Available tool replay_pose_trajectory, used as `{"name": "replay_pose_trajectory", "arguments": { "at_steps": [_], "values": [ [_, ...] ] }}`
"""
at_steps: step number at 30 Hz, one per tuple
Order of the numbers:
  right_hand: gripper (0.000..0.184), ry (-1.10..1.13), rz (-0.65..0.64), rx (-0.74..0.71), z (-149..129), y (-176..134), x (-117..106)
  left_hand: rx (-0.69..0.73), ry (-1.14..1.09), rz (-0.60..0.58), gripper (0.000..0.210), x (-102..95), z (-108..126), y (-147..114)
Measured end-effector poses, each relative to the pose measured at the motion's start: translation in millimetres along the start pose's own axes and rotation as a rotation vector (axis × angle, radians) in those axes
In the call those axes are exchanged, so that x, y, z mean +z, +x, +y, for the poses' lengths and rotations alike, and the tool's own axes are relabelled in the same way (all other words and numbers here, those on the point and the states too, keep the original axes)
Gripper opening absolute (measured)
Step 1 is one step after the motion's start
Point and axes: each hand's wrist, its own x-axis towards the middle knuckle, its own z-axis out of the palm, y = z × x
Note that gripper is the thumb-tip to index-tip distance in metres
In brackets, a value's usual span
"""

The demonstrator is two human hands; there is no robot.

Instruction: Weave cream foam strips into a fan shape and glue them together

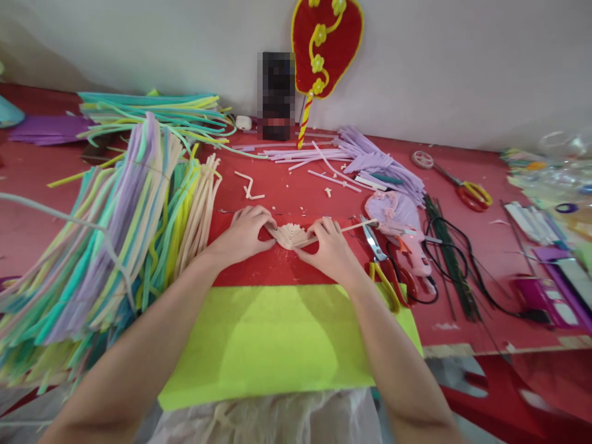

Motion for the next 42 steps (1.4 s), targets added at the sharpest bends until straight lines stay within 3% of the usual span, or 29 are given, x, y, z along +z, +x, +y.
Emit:
{"name": "replay_pose_trajectory", "arguments": {
  "at_steps": [27,42],
  "values": [
    [0.027,-0.075,0.002,-0.007,-0.7,1.3,0.9,-0.011,0.123,0.098,0.022,7.5,6.2,-2.0],
    [0.029,-0.056,0.01,-0.014,0.5,0.5,0.8,0.005,0.089,0.089,0.023,4.9,5.4,-2.4]
  ]
}}
